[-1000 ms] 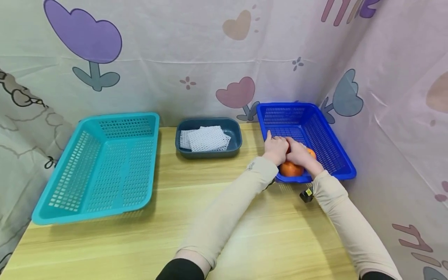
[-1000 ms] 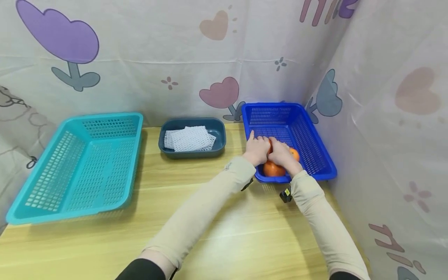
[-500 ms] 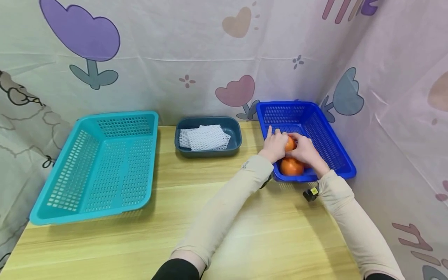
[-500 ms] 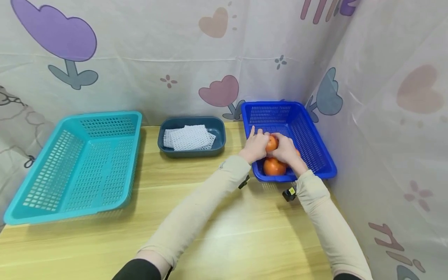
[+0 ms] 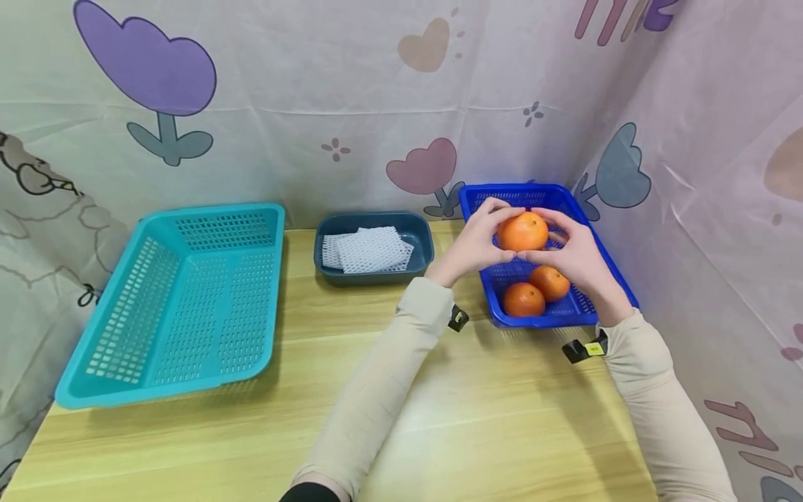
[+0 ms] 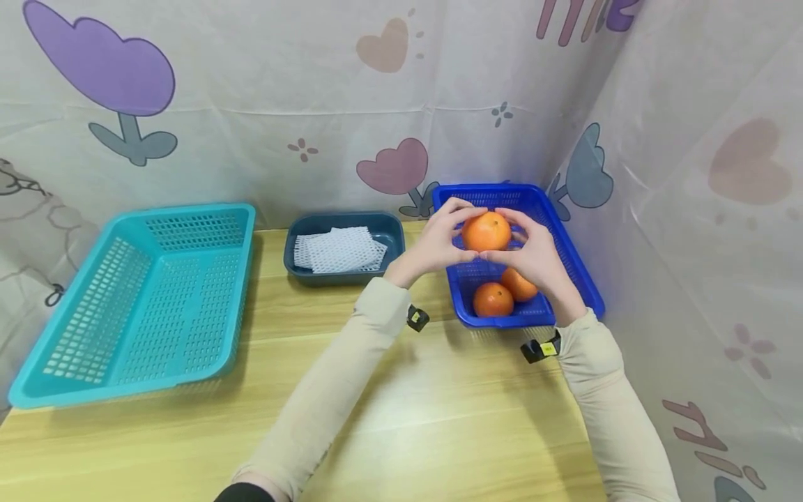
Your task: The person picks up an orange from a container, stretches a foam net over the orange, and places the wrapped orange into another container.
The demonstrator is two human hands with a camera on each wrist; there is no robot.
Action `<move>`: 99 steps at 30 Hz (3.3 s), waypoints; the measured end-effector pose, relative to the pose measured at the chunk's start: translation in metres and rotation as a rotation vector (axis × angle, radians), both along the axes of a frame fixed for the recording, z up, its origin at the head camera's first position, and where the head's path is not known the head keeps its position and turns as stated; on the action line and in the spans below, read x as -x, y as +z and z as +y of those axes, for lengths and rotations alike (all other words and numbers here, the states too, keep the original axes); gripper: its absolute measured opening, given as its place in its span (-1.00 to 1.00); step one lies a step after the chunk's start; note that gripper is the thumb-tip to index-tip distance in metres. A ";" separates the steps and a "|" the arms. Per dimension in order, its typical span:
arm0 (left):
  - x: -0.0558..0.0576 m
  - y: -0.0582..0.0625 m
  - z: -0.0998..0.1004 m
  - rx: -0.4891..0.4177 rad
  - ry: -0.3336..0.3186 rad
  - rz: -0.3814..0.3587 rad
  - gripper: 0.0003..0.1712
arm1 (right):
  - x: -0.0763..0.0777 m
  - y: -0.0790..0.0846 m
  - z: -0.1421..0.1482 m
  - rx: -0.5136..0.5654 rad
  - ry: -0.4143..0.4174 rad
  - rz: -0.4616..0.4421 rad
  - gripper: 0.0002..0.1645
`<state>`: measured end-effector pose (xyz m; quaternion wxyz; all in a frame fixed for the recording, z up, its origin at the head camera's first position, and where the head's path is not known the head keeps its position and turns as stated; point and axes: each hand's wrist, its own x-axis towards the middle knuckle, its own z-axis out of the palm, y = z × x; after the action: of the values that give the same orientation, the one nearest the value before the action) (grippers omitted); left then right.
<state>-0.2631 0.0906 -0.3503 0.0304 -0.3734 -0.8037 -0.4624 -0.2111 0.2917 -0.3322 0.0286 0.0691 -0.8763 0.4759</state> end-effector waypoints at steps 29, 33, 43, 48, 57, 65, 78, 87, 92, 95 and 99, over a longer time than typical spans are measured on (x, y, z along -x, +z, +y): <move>-0.101 -0.022 -0.151 -0.332 0.223 -0.026 -0.19 | -0.043 -0.026 -0.150 0.385 0.289 0.150 -0.10; -0.108 -0.043 -0.172 -0.369 0.244 -0.113 -0.13 | -0.044 -0.048 -0.170 0.401 0.323 0.120 -0.12; -0.117 -0.096 -0.193 -0.407 0.303 -0.319 -0.11 | -0.045 -0.106 -0.190 0.390 0.364 0.057 -0.11; -0.116 -0.115 -0.198 -0.418 0.296 -0.415 -0.11 | -0.044 -0.131 -0.191 0.382 0.368 0.017 -0.09; -0.118 -0.138 -0.199 -0.426 0.305 -0.518 -0.14 | -0.043 -0.166 -0.191 0.496 0.435 -0.035 -0.09; -0.119 -0.158 -0.204 -0.512 0.266 -0.494 -0.14 | -0.043 -0.181 -0.194 0.527 0.434 -0.032 -0.08; -0.132 -0.135 -0.201 -0.404 0.280 -0.472 -0.09 | -0.051 -0.162 -0.192 0.448 0.484 -0.090 -0.08; -0.134 -0.138 -0.198 -0.386 0.277 -0.456 -0.08 | -0.028 -0.142 -0.173 0.398 0.574 0.005 -0.11; -0.134 -0.138 -0.200 -0.398 0.284 -0.455 -0.08 | 0.009 -0.102 -0.192 0.146 0.402 0.313 -0.35; -0.133 -0.138 -0.200 -0.403 0.275 -0.450 -0.09 | 0.035 -0.090 -0.204 -0.145 0.318 0.392 -0.29; -0.133 -0.138 -0.198 -0.400 0.263 -0.449 -0.09 | 0.059 -0.085 -0.215 -0.456 0.327 0.362 -0.09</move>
<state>-0.1297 -0.1071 -0.4885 -0.0155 -0.1416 -0.7250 -0.6738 -0.2705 0.0767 -0.4172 0.0909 0.2968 -0.9182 0.2460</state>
